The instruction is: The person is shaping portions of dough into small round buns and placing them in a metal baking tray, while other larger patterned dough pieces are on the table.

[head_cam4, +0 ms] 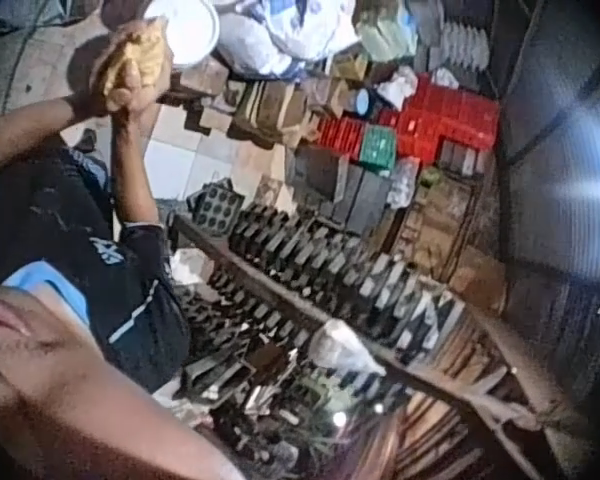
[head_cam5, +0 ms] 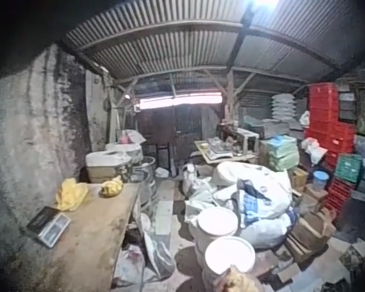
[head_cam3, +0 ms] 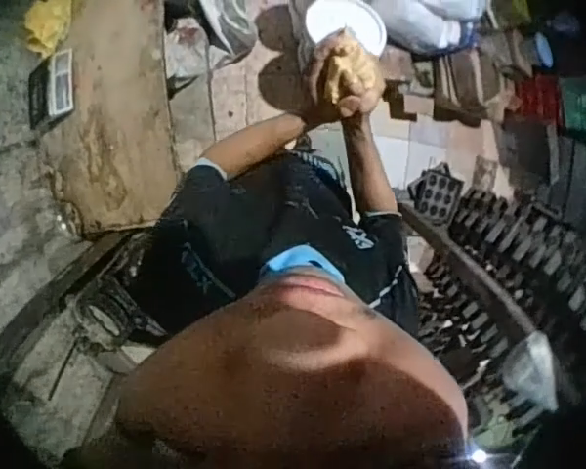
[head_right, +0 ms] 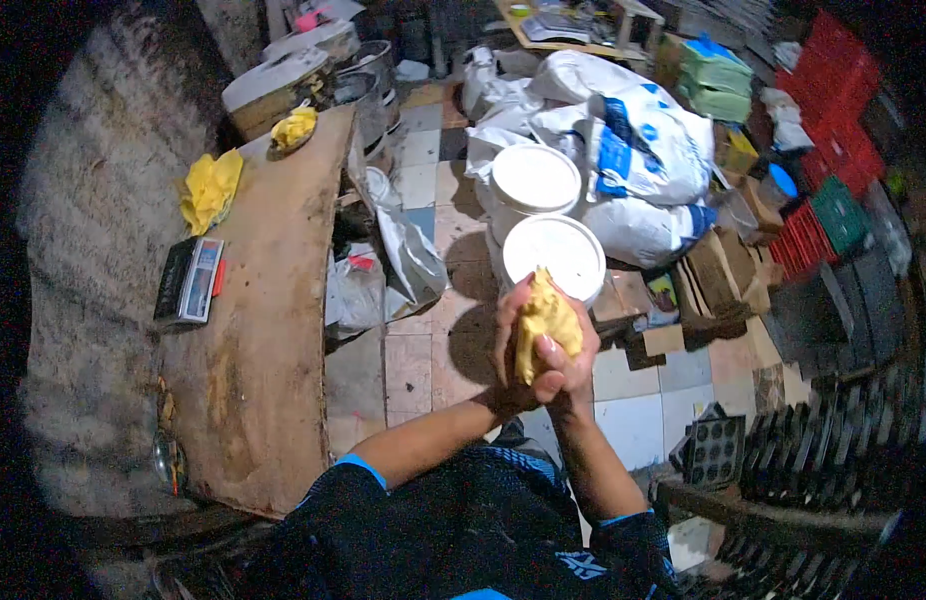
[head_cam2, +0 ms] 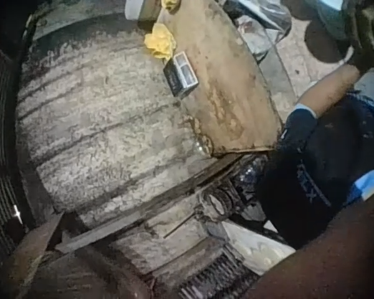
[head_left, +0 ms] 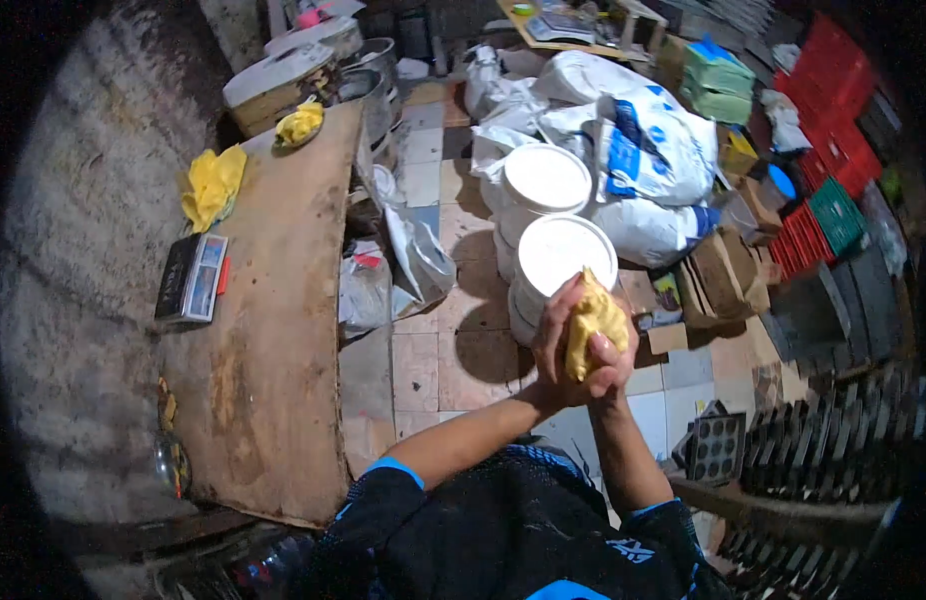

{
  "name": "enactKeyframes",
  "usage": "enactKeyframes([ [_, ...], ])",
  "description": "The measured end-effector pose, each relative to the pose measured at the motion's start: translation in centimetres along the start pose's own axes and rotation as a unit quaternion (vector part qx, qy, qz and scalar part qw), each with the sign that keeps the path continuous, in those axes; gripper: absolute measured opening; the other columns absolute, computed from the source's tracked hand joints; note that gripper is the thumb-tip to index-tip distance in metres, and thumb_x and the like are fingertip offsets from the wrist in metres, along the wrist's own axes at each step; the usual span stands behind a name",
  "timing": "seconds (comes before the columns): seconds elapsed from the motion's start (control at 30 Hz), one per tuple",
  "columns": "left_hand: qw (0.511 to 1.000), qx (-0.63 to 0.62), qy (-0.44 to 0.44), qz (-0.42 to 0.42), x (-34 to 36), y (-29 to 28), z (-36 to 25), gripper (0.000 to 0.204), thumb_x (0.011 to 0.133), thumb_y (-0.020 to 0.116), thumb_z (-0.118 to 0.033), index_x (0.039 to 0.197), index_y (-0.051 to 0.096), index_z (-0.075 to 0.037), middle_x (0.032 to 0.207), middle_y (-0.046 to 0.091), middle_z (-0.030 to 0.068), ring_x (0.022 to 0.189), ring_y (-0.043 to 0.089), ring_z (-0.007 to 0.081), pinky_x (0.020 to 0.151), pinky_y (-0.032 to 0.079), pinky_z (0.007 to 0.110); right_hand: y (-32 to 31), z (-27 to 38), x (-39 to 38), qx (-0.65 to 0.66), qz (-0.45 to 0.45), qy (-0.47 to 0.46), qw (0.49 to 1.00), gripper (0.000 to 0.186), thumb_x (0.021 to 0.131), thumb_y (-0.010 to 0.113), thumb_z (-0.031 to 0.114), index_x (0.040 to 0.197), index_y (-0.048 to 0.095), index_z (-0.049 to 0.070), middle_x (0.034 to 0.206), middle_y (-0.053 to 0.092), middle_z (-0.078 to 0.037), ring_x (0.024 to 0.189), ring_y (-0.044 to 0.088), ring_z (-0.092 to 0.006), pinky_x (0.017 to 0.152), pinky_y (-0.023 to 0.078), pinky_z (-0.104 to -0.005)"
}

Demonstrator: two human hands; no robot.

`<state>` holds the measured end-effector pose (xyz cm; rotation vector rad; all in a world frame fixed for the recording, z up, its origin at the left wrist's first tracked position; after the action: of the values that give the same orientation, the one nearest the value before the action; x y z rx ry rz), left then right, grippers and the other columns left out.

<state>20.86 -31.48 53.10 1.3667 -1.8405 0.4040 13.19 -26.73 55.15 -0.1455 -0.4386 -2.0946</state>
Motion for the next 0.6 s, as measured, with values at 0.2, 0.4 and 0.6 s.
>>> enactKeyframes([
  [0.2,0.973,0.217,-0.049,0.063,8.7,-9.3,9.2,0.098,0.073,0.066,-0.064,0.135,0.038,0.006,0.13,0.046,0.0276,0.12,0.048,0.0392,0.103,0.037,0.045,7.1,-12.3,11.3,0.258,0.076,0.234,0.934,0.059,0.082,0.062,0.033,0.128,0.048,-0.002,0.113,0.06,-0.012,0.1,0.061,-0.0226,0.089,0.048,-0.0325],
  [0.4,0.93,0.272,-0.226,0.098,13.4,-22.8,19.1,0.088,0.076,0.073,-0.05,0.138,0.038,0.001,0.132,0.04,0.0237,0.12,0.046,0.0358,0.1,0.04,0.043,11.6,-24.7,21.2,0.359,0.018,0.354,0.864,0.047,0.087,0.055,0.04,0.122,0.053,0.009,0.106,0.063,-0.01,0.091,0.065,-0.0243,0.077,0.056,-0.0401],
  [0.6,0.894,0.305,-0.327,-0.03,14.8,-37.9,26.4,0.057,0.082,0.073,-0.03,0.127,0.049,-0.003,0.118,0.05,0.0154,0.095,0.059,0.027,0.082,0.049,0.037,10.7,-37.4,28.1,0.295,-0.157,0.438,0.834,0.037,0.087,0.053,0.044,0.104,0.059,0.012,0.093,0.065,-0.008,0.078,0.062,-0.024,0.065,0.053,-0.0393],
])
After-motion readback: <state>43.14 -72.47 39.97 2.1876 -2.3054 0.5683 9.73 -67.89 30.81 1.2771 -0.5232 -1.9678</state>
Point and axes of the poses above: each hand's wrist, its own x-axis towards the middle knuckle, its own y-axis out of the palm, z = x × y, the point moved 3 cm from there along x, towards the middle knuckle
